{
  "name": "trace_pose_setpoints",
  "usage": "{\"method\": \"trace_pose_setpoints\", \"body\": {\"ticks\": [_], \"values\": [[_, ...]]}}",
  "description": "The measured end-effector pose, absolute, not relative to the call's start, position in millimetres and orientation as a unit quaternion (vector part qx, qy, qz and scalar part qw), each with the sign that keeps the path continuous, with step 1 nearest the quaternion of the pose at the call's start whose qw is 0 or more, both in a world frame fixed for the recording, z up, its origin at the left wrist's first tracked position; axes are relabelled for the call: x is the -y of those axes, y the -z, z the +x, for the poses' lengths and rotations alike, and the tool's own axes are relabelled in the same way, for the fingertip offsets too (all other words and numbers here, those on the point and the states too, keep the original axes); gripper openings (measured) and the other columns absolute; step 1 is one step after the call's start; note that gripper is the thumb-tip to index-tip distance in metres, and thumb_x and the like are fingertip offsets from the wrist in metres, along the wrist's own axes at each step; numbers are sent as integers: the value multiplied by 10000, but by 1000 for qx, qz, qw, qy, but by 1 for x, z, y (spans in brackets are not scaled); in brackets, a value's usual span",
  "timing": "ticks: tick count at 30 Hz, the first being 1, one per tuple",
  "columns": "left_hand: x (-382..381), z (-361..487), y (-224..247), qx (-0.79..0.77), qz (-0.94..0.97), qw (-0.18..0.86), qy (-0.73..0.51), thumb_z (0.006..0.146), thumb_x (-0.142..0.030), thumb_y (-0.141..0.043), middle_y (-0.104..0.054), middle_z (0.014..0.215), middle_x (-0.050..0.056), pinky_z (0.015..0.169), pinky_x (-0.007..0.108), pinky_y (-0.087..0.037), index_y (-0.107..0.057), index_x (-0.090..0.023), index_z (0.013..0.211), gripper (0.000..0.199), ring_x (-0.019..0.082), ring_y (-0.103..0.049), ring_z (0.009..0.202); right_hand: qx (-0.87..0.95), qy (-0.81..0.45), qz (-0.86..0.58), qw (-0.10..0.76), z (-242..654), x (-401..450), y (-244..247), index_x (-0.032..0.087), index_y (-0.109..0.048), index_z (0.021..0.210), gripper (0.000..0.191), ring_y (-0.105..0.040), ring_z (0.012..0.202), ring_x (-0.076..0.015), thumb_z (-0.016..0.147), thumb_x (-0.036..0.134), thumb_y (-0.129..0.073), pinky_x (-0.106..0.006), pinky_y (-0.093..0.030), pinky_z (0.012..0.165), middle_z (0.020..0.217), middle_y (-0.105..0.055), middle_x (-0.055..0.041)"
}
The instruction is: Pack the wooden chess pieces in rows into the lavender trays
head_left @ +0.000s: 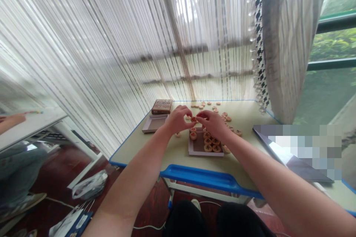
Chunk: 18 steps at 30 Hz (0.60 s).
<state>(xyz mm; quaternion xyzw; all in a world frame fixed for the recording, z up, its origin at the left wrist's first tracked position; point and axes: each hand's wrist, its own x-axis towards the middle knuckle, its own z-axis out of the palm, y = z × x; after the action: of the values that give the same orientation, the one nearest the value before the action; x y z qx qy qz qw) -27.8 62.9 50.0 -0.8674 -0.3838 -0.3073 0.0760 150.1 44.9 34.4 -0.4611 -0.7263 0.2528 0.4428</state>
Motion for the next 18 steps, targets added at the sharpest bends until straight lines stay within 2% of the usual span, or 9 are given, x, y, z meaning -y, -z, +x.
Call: {"method": "trace_pose_setpoints", "body": {"ticks": [3,6,11,18], "values": [[-59,-26,-54,387,-864,65,314,680,-346,-631,-579,809,38,786,290,-418,-578,-173,750,194,160,-516,838,713,-309,-437,454,148,-44,-35,187,-630,846,255,-564,519,-103,751,412,-559,-232,-441,504,779,-673,-29],[-58,-28,-57,387,-864,55,316,679,-355,-640,-584,828,42,801,294,-420,-596,-174,793,218,161,-523,854,692,-323,-437,475,148,-45,-34,177,-632,833,258,-537,483,-94,737,409,-576,-224,-419,469,742,-666,-29],[-65,-34,-54,367,-869,37,331,694,-354,-645,-603,848,37,808,292,-425,-636,-190,910,272,148,-539,838,651,-327,-463,505,150,-48,-34,162,-635,833,261,-515,491,-84,723,395,-592,-210,-409,462,714,-655,-28],[-72,-30,-45,339,-866,-11,368,741,-342,-611,-626,805,44,734,268,-445,-682,-196,907,232,137,-558,779,669,-315,-470,482,153,-49,-35,162,-650,861,267,-540,533,-87,748,388,-565,-210,-425,505,739,-666,-27]]}}
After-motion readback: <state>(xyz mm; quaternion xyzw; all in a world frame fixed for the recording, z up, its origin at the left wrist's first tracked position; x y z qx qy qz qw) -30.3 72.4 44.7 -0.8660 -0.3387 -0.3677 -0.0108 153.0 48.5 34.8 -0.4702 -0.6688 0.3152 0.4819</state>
